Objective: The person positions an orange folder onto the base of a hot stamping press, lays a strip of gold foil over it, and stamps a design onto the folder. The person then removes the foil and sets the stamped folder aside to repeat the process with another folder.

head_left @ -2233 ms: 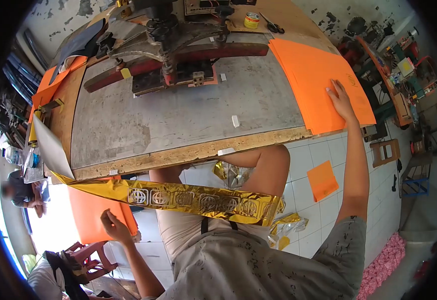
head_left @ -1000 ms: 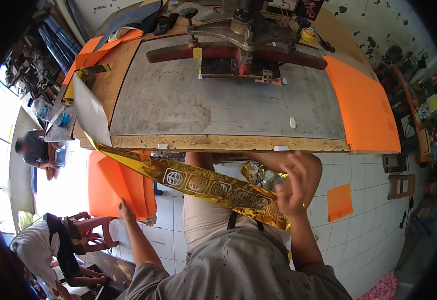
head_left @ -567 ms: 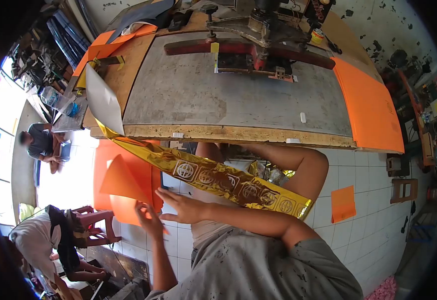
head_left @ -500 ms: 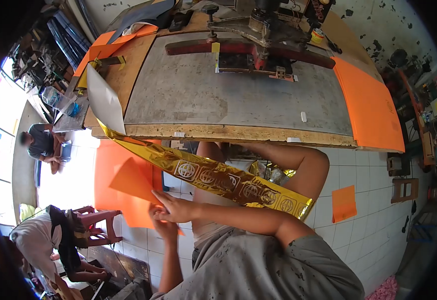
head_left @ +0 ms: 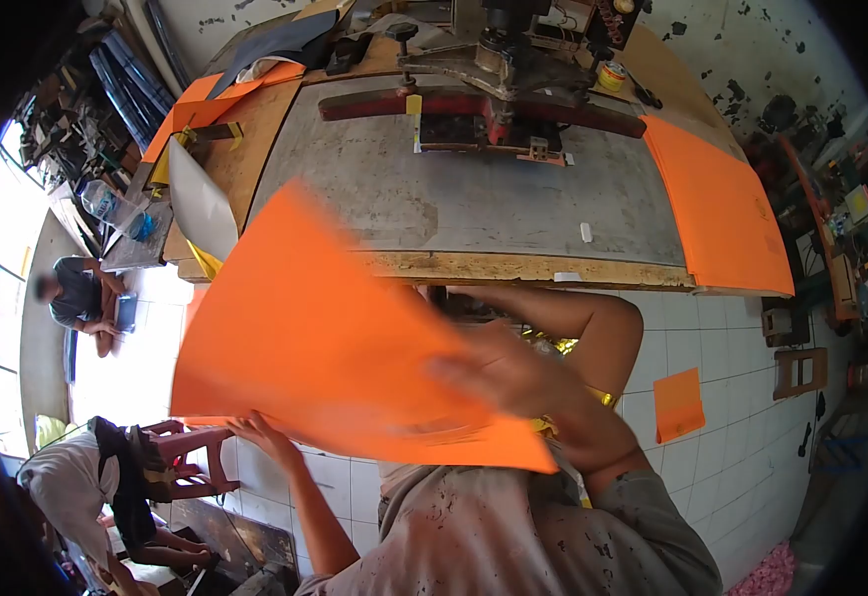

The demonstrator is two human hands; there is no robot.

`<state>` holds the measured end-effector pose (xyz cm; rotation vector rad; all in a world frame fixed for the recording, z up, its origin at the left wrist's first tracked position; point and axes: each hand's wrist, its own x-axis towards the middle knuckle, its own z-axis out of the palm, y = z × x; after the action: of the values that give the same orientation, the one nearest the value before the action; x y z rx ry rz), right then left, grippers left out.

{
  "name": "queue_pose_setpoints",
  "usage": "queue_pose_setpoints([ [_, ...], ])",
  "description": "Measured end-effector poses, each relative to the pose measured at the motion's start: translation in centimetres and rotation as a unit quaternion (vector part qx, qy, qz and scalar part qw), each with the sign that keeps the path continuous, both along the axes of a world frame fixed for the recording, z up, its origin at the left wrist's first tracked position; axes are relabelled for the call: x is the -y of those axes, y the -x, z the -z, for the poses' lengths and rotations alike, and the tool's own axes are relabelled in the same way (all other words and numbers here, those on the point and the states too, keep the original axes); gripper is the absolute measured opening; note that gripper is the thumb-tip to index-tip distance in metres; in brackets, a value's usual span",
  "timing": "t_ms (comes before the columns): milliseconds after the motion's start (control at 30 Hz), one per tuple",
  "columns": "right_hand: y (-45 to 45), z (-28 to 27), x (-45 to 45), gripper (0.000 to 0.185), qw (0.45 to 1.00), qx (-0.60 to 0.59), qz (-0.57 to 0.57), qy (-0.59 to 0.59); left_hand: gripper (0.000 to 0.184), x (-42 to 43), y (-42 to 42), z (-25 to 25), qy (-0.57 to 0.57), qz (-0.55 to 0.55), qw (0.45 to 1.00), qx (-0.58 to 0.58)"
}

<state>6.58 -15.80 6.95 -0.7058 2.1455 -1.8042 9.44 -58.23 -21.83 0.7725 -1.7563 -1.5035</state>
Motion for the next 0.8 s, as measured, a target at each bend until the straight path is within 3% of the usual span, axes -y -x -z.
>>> queue_pose_setpoints([
  [33, -0.6, 2.3, -2.8, 0.040, 0.995, 0.002, 0.085, 0.045, 0.068, 0.3, 0.7, -0.5, -0.008, 0.066, 0.998, -0.004],
  [67, -2.3, 0.0, -4.6, 0.039, 0.970, 0.100, 0.204, 0.083, 0.064, 0.5, 1.4, -2.1, -0.016, 0.132, 0.991, -0.007],
  [133, -2.7, 2.8, -8.6, 0.038, 0.916, 0.076, 0.353, 0.173, 0.056, 0.4, 3.1, -7.0, -0.031, 0.260, 0.965, -0.017],
  [200, -3.0, 4.4, -11.5, 0.039, 0.915, 0.033, 0.387, 0.112, 0.048, -0.2, 4.7, -12.1, -0.044, 0.385, 0.922, -0.025],
  [267, -3.0, 5.0, -12.4, 0.044, 0.904, -0.005, 0.427, 0.015, 0.045, -3.5, 6.1, -17.3, 0.031, 0.398, 0.917, -0.005],
  [367, -2.8, 6.1, -14.4, 0.047, 0.885, 0.055, 0.444, -0.128, 0.046, -5.7, 8.2, -20.4, 0.115, 0.415, 0.902, 0.011],
  [467, -1.8, 4.9, -15.0, 0.049, 0.879, 0.070, 0.448, -0.148, 0.049, -6.4, 10.3, -22.6, 0.132, 0.423, 0.896, 0.025],
  [567, 1.0, 5.3, -16.2, 0.052, 0.878, -0.005, 0.437, -0.195, 0.057, -6.3, 13.4, -23.9, 0.158, 0.439, 0.882, 0.060],
  [667, 5.6, 4.5, -16.8, 0.051, 0.859, -0.008, 0.432, -0.274, 0.062, -7.2, 18.1, -25.8, 0.196, 0.452, 0.867, 0.076],
  [733, 9.3, 5.4, -17.7, 0.047, 0.851, -0.053, 0.450, -0.265, 0.064, -7.4, 21.7, -25.7, 0.221, 0.449, 0.863, 0.069],
  [800, 10.2, 5.9, -17.6, 0.043, 0.838, -0.098, 0.471, -0.257, 0.065, -8.8, 23.5, -26.5, 0.346, 0.344, 0.866, 0.107],
])
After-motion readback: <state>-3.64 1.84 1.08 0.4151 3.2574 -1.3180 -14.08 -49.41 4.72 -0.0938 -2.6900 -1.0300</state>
